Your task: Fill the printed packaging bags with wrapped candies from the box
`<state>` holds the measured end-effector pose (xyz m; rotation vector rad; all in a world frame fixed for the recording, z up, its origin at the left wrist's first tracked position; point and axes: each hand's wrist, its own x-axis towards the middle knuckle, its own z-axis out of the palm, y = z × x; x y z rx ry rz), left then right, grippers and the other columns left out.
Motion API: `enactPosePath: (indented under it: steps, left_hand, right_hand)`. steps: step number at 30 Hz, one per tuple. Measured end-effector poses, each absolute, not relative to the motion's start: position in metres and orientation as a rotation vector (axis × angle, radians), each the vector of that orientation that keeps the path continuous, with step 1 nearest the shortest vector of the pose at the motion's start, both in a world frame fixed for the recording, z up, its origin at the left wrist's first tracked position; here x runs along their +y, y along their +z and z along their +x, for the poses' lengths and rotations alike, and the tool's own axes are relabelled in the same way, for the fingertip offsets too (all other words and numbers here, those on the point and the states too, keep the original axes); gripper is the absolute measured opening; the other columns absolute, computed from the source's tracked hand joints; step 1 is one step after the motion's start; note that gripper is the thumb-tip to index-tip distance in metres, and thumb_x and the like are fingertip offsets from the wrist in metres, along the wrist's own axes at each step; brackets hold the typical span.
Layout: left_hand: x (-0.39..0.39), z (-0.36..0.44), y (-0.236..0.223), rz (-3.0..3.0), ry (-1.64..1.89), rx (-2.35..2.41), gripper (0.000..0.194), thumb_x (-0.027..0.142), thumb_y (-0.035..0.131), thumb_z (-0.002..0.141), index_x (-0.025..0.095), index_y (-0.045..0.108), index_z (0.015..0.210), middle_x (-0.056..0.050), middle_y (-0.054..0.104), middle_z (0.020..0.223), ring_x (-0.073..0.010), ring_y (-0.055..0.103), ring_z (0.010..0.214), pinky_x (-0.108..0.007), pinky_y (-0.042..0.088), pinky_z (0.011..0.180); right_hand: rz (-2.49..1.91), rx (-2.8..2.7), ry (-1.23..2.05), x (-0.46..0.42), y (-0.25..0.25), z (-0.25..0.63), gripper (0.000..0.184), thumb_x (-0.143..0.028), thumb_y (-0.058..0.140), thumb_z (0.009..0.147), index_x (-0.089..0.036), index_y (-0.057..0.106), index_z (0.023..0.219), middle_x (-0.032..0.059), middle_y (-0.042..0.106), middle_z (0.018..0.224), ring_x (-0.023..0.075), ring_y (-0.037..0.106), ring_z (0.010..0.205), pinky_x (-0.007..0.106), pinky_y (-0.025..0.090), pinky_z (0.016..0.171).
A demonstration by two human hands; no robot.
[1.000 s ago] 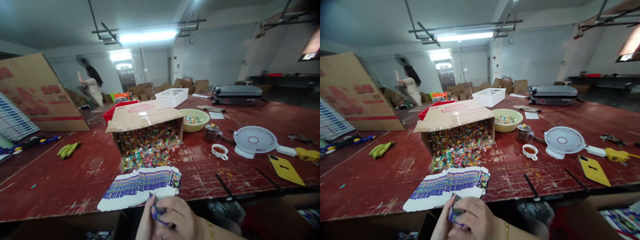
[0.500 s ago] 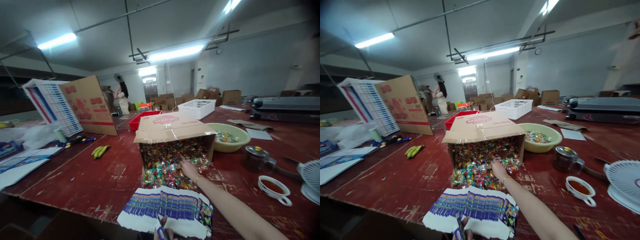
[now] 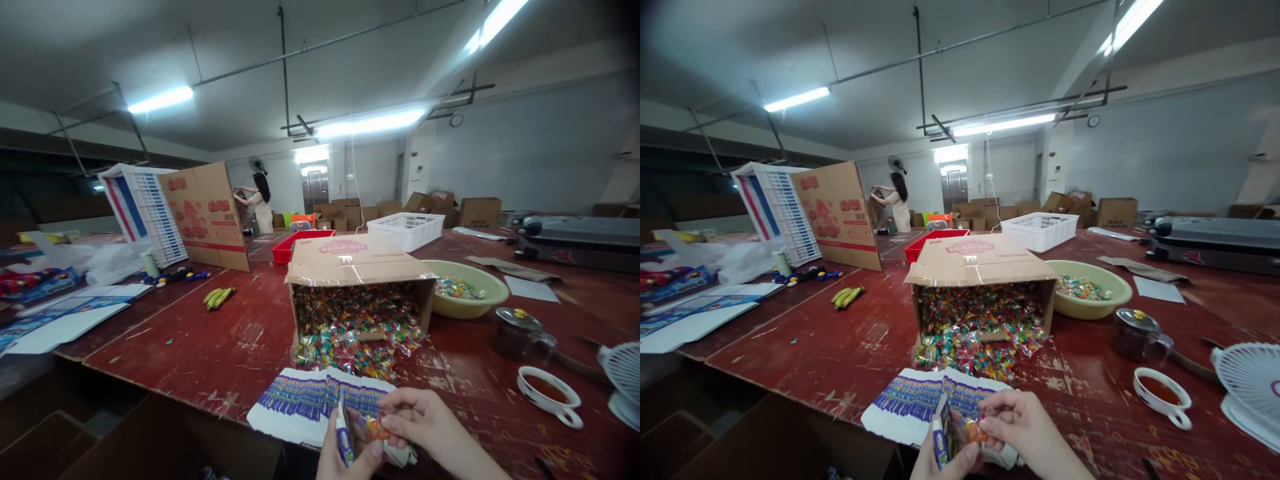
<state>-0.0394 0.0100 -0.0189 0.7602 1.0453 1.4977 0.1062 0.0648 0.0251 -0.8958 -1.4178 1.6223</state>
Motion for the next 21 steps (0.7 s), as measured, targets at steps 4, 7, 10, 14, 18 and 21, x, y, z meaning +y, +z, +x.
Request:
enactPosePath:
  steps: [4, 7, 10, 14, 18, 21]
  left_hand:
    - [-0.001, -0.032, -0.005, 0.836, 1.489, 1.016, 0.064, 0.048, 0.078, 0.055, 0.019, 0.048, 0.102, -0.006, 0.065, 0.085, -0.0188, 0.063, 0.078, -0.034, 0.049, 0.077]
    - [-0.01, -0.033, 0.016, 0.939, 1.437, 1.022, 0.054, 0.04, 0.075, 0.064, 0.018, 0.046, 0.104, -0.005, 0.064, 0.088, -0.0179, 0.062, 0.083, -0.034, 0.047, 0.082]
    - [-0.013, -0.037, 0.032, 1.043, 1.432, 1.11, 0.045, 0.037, 0.071, 0.068, 0.018, 0.045, 0.099, 0.001, 0.061, 0.078, -0.0136, 0.061, 0.073, -0.029, 0.048, 0.075]
    - [-0.008, -0.037, 0.037, 1.052, 1.446, 1.143, 0.046, 0.036, 0.071, 0.069, 0.018, 0.042, 0.1, 0.004, 0.061, 0.074, -0.0122, 0.061, 0.068, -0.028, 0.049, 0.072]
    - [-0.004, -0.034, 0.036, 1.025, 1.427, 1.138, 0.048, 0.035, 0.071, 0.069, 0.017, 0.041, 0.102, 0.001, 0.064, 0.079, -0.0138, 0.064, 0.072, -0.03, 0.05, 0.075]
    - [-0.003, -0.033, 0.038, 1.052, 1.41, 1.161, 0.05, 0.035, 0.071, 0.068, 0.017, 0.041, 0.104, -0.001, 0.066, 0.081, -0.0139, 0.064, 0.072, -0.03, 0.05, 0.075]
  right_hand:
    - [-0.906, -1.4, 1.584, 0.044, 0.038, 0.111, 0.033, -0.038, 0.08, 0.059, -0.016, 0.071, 0.081, 0.0045, 0.066, 0.069, 0.0144, 0.059, 0.057, 0.026, 0.049, 0.055]
    - [-0.901, -1.433, 1.516, 0.038, 0.045, 0.113, 0.03, -0.04, 0.078, 0.062, -0.016, 0.072, 0.078, 0.0047, 0.065, 0.076, 0.0154, 0.059, 0.064, 0.026, 0.047, 0.058]
    - [-0.91, -1.346, 1.514, 0.032, 0.046, 0.111, 0.033, -0.047, 0.069, 0.071, -0.014, 0.07, 0.08, 0.0004, 0.06, 0.059, 0.0108, 0.052, 0.053, 0.023, 0.042, 0.053]
    - [-0.856, -1.2, 1.597, 0.028, 0.042, 0.109, 0.037, -0.05, 0.062, 0.077, -0.013, 0.065, 0.078, -0.0014, 0.058, 0.052, 0.0088, 0.049, 0.049, 0.022, 0.039, 0.052]
    - [-0.873, -1.205, 1.587, 0.027, 0.045, 0.108, 0.039, -0.05, 0.057, 0.08, -0.013, 0.062, 0.07, -0.002, 0.056, 0.051, 0.008, 0.048, 0.048, 0.022, 0.037, 0.052]
    - [-0.935, -1.247, 1.528, 0.028, 0.048, 0.108, 0.034, -0.047, 0.066, 0.073, -0.013, 0.064, 0.072, -0.0032, 0.055, 0.051, 0.0074, 0.047, 0.047, 0.021, 0.035, 0.05]
